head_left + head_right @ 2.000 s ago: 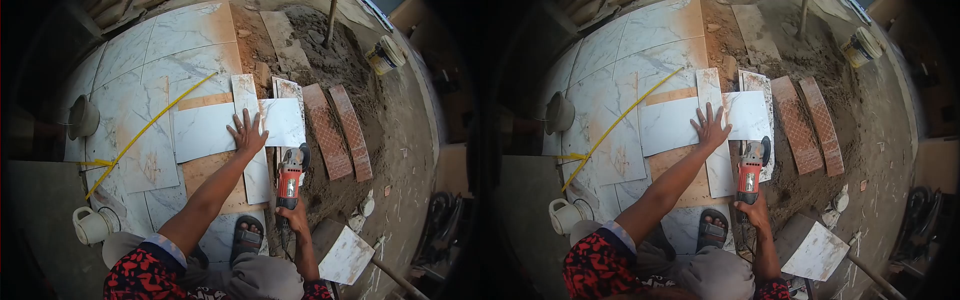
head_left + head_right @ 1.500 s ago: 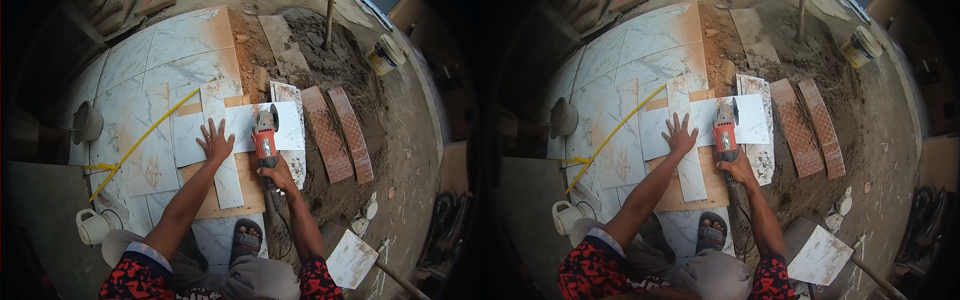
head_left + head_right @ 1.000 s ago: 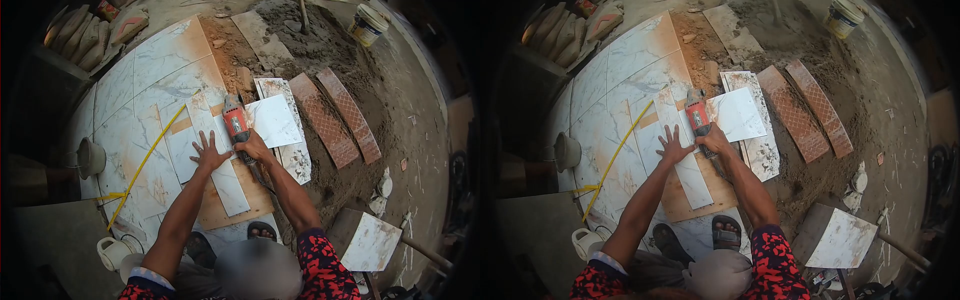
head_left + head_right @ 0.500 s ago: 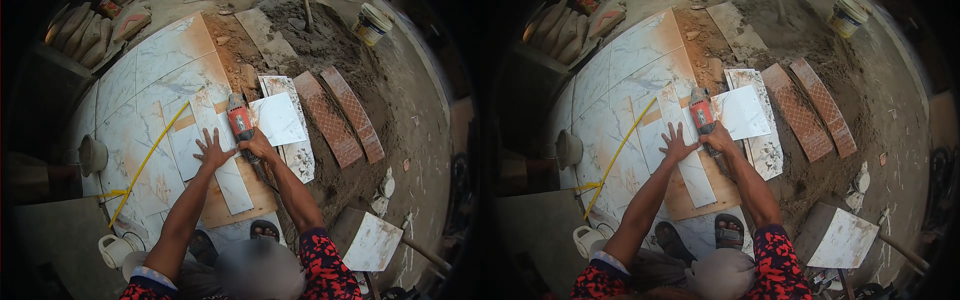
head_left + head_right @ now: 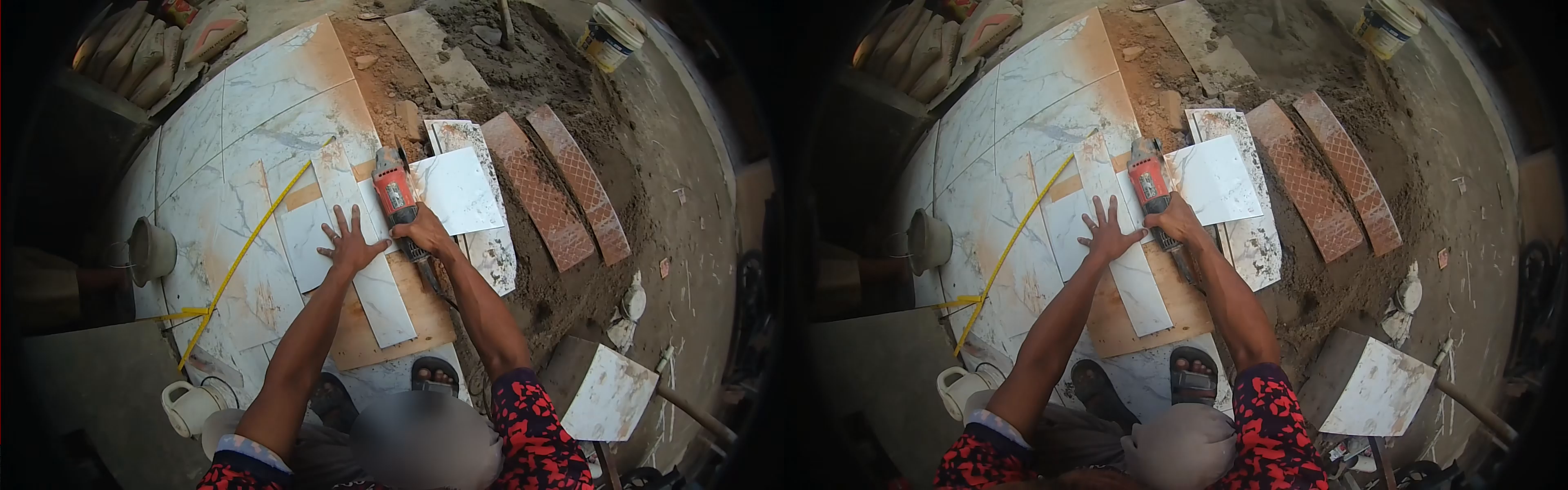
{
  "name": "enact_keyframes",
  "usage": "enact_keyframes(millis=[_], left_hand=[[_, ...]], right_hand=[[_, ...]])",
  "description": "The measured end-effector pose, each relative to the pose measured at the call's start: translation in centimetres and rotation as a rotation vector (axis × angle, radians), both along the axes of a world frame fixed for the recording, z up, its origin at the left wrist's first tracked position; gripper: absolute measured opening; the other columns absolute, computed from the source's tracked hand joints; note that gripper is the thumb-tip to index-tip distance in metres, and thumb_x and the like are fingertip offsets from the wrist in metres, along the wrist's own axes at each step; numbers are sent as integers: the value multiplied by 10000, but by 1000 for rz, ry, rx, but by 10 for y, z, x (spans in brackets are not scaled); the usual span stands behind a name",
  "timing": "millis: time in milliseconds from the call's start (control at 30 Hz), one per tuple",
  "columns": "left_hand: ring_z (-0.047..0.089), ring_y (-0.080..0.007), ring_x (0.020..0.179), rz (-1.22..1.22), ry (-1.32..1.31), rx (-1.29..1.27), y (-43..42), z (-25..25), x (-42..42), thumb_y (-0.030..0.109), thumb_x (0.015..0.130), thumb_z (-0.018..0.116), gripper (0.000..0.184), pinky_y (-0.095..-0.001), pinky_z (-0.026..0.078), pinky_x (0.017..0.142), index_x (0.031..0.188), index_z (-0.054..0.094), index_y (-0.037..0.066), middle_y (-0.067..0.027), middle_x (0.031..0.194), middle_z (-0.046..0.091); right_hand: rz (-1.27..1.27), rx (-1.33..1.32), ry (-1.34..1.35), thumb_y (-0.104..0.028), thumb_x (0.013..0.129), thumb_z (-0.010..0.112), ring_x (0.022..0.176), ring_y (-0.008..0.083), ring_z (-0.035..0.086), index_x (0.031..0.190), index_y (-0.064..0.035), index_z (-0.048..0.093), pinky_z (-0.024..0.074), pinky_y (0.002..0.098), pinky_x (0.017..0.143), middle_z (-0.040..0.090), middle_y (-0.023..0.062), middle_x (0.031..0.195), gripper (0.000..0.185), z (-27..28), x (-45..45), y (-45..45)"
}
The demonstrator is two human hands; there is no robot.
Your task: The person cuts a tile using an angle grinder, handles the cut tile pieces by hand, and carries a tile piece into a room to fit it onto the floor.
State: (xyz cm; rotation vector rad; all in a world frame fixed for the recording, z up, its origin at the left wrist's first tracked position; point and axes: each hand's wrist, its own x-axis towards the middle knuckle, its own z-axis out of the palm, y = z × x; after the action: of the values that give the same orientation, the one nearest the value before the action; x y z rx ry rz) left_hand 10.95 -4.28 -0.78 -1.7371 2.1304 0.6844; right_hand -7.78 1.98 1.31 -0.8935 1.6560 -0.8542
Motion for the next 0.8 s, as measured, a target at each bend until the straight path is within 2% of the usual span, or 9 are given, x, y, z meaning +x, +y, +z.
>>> enact_keyframes(millis=[400, 500, 800], left_hand=[[-44, -592, 1416, -6, -2, -8, 0, 0, 0, 731, 661, 717, 1234, -854, 174, 950, 1570, 16, 276, -109, 1620, -177], [-51, -581, 1423, 11, 4, 8, 1, 6, -2, 689, 668, 743, 1215, -831, 152, 987, 1573, 48, 273, -101, 1618, -197], [-49, -584, 1422, 6, -3, 20, 1, 10, -3, 689, 675, 737, 1202, -832, 156, 984, 1572, 53, 275, -102, 1619, -194]], right_hand=[[13, 12, -20, -284, 586, 764, 920, 341, 650, 1056, 84, 639, 496, 377, 837, 678, 238, 993, 610, 8, -2, -8], [29, 14, -38, -284, 590, 763, 911, 340, 651, 1054, 84, 642, 496, 379, 831, 679, 238, 986, 605, 6, -4, -11], [74, 63, -35, -285, 585, 759, 890, 337, 658, 1025, 107, 644, 502, 379, 805, 679, 245, 969, 600, -6, -7, -19]])
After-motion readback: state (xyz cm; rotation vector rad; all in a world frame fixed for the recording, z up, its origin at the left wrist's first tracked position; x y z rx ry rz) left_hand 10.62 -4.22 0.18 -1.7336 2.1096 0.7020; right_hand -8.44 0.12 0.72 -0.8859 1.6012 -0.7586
